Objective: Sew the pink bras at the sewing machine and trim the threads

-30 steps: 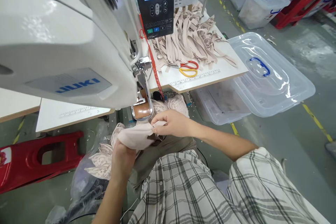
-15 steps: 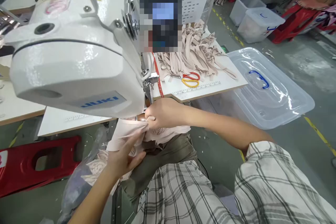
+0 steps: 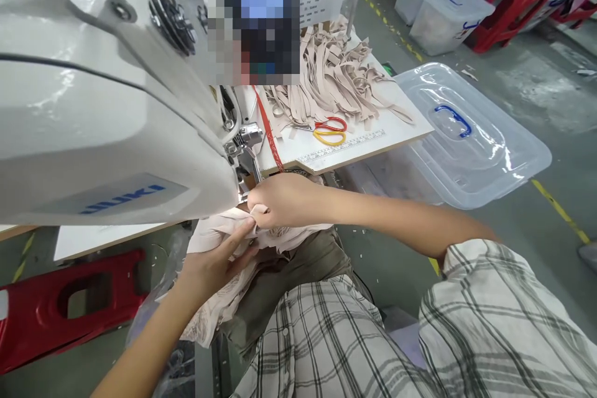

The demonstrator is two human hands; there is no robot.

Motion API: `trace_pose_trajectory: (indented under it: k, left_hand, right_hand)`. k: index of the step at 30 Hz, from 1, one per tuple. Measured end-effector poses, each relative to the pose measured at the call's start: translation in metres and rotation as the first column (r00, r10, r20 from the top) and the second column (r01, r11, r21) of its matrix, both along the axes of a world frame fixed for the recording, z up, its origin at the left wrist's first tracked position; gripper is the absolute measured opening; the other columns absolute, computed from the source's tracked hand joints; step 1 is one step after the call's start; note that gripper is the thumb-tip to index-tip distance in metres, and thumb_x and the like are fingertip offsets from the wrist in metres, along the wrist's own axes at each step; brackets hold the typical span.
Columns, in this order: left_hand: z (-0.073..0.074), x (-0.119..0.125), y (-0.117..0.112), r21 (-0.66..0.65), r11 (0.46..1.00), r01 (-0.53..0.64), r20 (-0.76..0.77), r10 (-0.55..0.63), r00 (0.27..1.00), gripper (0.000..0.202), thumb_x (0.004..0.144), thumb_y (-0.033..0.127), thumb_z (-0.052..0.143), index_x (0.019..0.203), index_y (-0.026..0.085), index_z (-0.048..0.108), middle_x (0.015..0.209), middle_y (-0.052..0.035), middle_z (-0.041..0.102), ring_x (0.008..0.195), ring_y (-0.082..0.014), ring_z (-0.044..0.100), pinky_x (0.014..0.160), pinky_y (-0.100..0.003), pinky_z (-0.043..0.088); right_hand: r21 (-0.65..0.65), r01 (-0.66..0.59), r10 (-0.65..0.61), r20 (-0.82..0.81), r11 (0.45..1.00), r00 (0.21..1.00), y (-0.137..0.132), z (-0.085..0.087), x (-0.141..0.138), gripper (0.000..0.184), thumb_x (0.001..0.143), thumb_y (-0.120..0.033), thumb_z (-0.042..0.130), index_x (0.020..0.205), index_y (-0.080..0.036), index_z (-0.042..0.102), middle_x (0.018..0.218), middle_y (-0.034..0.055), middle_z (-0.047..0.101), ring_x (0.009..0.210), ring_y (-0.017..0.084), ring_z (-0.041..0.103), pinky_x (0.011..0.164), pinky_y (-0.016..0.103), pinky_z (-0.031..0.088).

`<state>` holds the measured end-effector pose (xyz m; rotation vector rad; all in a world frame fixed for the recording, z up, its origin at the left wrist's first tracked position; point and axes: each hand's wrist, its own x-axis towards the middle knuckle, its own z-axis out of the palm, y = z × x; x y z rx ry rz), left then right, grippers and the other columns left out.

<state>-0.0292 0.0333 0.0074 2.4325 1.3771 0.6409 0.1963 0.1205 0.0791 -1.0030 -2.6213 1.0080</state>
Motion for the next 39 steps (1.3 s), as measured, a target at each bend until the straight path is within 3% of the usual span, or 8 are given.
trace_pose_trajectory:
  k: [5,12,18,25,31,34,36,39]
  left_hand:
    - [0.008,0.014,-0.011,-0.04,0.994,-0.103,0.017,0.103,0.995,0.05,0.086,0.03,0.067,0.136,0.03,0.062,0.095,-0.0064,0.077,0.087,-0.0242,0.072,0.086,-0.028,0.053]
    - [0.018,0.038,-0.02,-0.048,0.964,-0.26,-0.082,0.255,0.963,0.049,0.089,0.035,0.061,0.138,0.028,0.06,0.109,-0.01,0.076,0.081,-0.0238,0.07,0.061,-0.025,0.05]
    - [0.009,0.05,-0.036,0.013,0.952,-0.305,-0.029,0.305,0.952,0.048,0.093,0.028,0.048,0.141,0.026,0.056,0.097,-0.0132,0.076,0.069,-0.0238,0.071,0.044,-0.023,0.042]
    - [-0.002,0.016,-0.02,0.249,0.967,-0.051,-0.169,0.096,0.981,0.065,0.086,0.025,0.059,0.15,0.026,0.044,0.128,-0.0136,0.069,0.105,-0.0281,0.072,0.077,-0.028,0.061]
    - [0.009,0.003,-0.006,0.272,0.961,0.048,-0.258,0.025,0.966,0.058,0.087,0.017,0.053,0.144,0.029,0.052,0.13,-0.0139,0.068,0.114,-0.0275,0.068,0.085,-0.033,0.061]
    - [0.012,0.012,-0.007,0.275,0.961,0.024,-0.271,0.054,0.961,0.055,0.086,0.019,0.054,0.141,0.027,0.056,0.125,-0.0161,0.069,0.109,-0.0287,0.07,0.078,-0.031,0.063]
    - [0.017,0.021,-0.012,0.258,0.965,-0.049,-0.27,0.121,0.955,0.05,0.086,0.022,0.055,0.135,0.026,0.062,0.112,-0.0152,0.074,0.09,-0.0273,0.075,0.062,-0.027,0.061]
    - [0.026,0.036,-0.022,0.163,0.97,-0.179,-0.272,0.219,0.937,0.045,0.087,0.022,0.057,0.132,0.027,0.064,0.086,-0.0073,0.077,0.056,-0.0193,0.069,0.042,-0.022,0.049]
  right_hand:
    - [0.243,0.16,-0.08,-0.31,0.957,0.947,-0.015,-0.034,0.013,0.019,0.093,-0.031,0.055,0.102,-0.022,0.069,0.117,0.0099,0.062,0.108,0.025,0.054,0.092,0.039,0.042]
    - [0.12,0.241,-0.167,-0.435,0.963,0.885,-0.014,-0.049,0.013,0.014,0.091,-0.023,0.061,0.087,-0.022,0.074,0.096,0.0052,0.067,0.099,0.021,0.059,0.092,0.038,0.046]
    - [0.39,0.253,-0.012,-0.525,0.886,0.851,-0.025,-0.044,0.013,0.015,0.095,-0.024,0.054,0.096,-0.021,0.069,0.096,0.0064,0.071,0.098,0.02,0.062,0.091,0.038,0.049]
    - [0.676,0.251,0.102,-0.437,0.692,0.894,-0.024,-0.047,0.014,0.022,0.086,-0.011,0.054,0.099,-0.025,0.064,0.097,0.0,0.074,0.103,0.018,0.061,0.102,0.038,0.043]
    - [0.696,0.268,0.078,-0.422,0.666,0.903,-0.03,-0.048,0.011,0.019,0.087,-0.012,0.054,0.097,-0.024,0.065,0.095,0.0023,0.07,0.1,0.018,0.057,0.095,0.036,0.044]
    - [0.521,0.328,-0.027,-0.502,0.788,0.864,-0.034,-0.058,0.012,0.024,0.089,-0.014,0.053,0.102,-0.026,0.068,0.096,0.0047,0.065,0.095,0.019,0.058,0.086,0.035,0.047]
    - [0.173,0.349,-0.189,-0.585,0.921,0.789,-0.032,-0.067,0.011,0.025,0.092,-0.023,0.052,0.114,-0.025,0.065,0.089,0.0036,0.062,0.08,0.016,0.059,0.072,0.03,0.05]
    - [-0.395,0.294,-0.483,-0.572,0.871,0.663,-0.023,-0.078,0.002,0.042,0.094,-0.043,0.049,0.13,-0.021,0.052,0.076,-0.002,0.054,0.057,0.012,0.05,0.054,0.025,0.045]
